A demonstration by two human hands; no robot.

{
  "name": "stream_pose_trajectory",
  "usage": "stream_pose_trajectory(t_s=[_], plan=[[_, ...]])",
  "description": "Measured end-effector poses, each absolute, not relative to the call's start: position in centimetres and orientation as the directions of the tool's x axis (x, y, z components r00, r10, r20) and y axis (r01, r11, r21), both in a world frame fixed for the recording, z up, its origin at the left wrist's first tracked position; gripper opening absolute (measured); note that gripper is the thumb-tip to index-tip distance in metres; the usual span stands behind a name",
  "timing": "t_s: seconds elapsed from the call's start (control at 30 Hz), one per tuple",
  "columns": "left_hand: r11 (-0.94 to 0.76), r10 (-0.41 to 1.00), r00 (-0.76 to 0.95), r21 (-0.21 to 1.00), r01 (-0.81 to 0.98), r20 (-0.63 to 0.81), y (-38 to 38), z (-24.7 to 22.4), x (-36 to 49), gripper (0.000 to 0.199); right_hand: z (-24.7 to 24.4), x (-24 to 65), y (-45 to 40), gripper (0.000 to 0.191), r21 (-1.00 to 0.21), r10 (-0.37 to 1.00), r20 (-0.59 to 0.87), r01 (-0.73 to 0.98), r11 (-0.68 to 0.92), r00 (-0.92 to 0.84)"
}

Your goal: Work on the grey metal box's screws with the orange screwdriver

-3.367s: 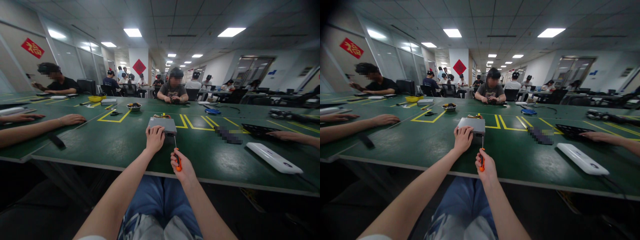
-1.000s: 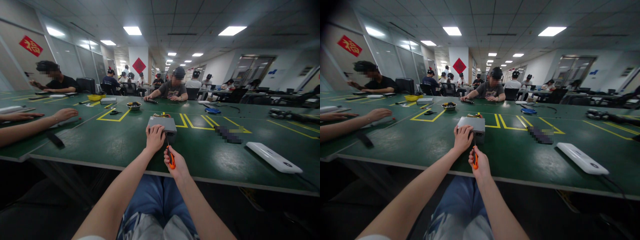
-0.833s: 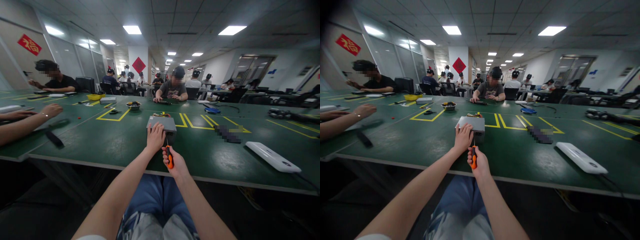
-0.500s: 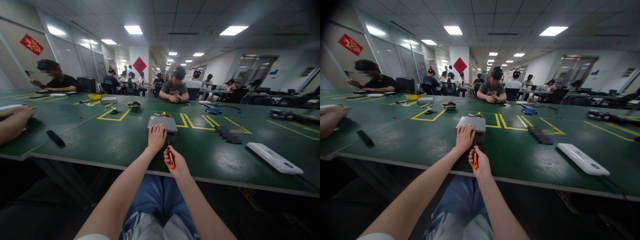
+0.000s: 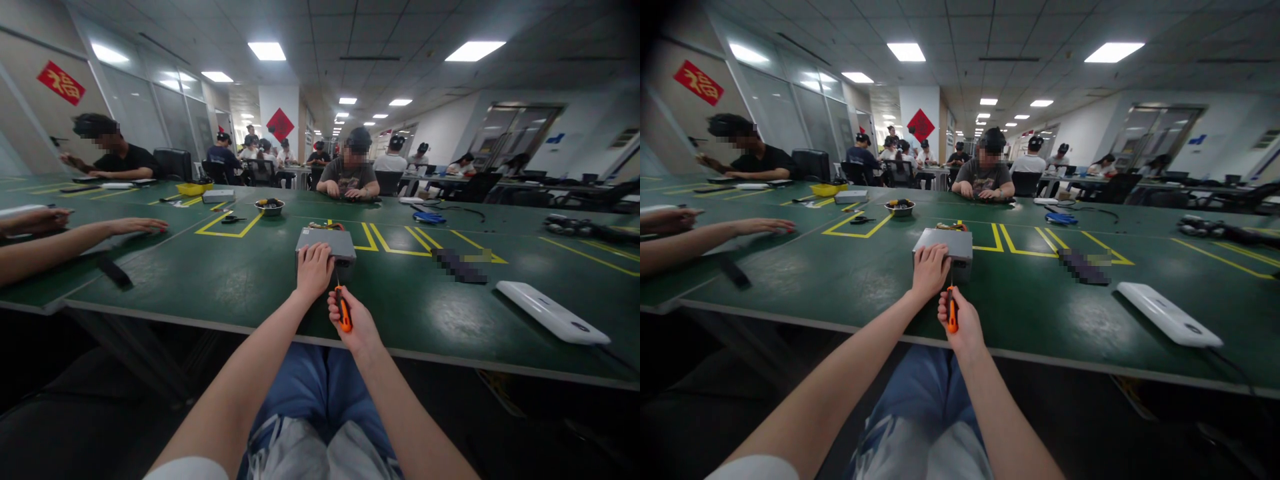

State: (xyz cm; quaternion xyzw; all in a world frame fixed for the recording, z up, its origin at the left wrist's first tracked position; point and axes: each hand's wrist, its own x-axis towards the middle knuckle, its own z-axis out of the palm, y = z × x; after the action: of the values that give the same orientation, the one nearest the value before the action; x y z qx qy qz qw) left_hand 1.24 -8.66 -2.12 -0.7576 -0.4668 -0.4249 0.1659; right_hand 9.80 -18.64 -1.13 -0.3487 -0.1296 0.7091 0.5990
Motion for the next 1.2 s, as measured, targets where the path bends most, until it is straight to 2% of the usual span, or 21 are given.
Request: stream_pose_trajectory(t_s=[0.13,0.27,0.37,0.5,0.6,0.77,1.0,1.2], plan=[[-0.504,0.571,0.203,0.145,0.852,0.796,-8.59,-2.17,1.24,0.024,-1.08,9.85,-18.54,0.035,-0.591,0.937,-0.342,-0.761,-0.267,-0.064],[-0.507,0.569,0.205,0.144,0.85,0.796,-8.7,-2.11,1.21,0.025,-1.27,9.76,-18.49,0.022,-0.593,0.94,-0.341,-0.773,-0.224,-0.011],[-0.503,0.572,0.2,0.148,0.852,0.796,-8.74,-2.09,1.21,0.024,-1.23,9.77,-18.66,0.019,-0.58,0.94,-0.34,-0.784,-0.224,-0.017],[-0.508,0.571,0.206,0.144,0.849,0.795,-8.58,-2.18,1.19,0.025,-1.0,9.75,-18.82,0.029,-0.547,0.935,-0.344,-0.789,-0.279,-0.092],[-0.509,0.566,0.212,0.135,0.85,0.796,-8.46,-2.23,1.13,0.025,-1.08,9.51,-18.67,0.035,-0.541,0.936,-0.342,-0.797,-0.271,-0.086],[-0.507,0.572,0.216,0.134,0.852,0.791,-8.49,-2.23,1.09,0.025,-1.36,9.21,-18.5,0.019,-0.551,0.943,-0.331,-0.806,-0.214,-0.025],[-0.504,0.571,0.211,0.135,0.853,0.793,-8.37,-2.34,1.16,0.024,-1.13,9.24,-18.85,0.031,-0.559,0.948,-0.306,-0.789,-0.253,-0.087],[-0.501,0.58,0.221,0.13,0.856,0.784,-8.52,-2.28,1.13,0.025,-1.71,9.15,-18.59,0.016,-0.573,0.954,-0.298,-0.797,-0.191,-0.014]])
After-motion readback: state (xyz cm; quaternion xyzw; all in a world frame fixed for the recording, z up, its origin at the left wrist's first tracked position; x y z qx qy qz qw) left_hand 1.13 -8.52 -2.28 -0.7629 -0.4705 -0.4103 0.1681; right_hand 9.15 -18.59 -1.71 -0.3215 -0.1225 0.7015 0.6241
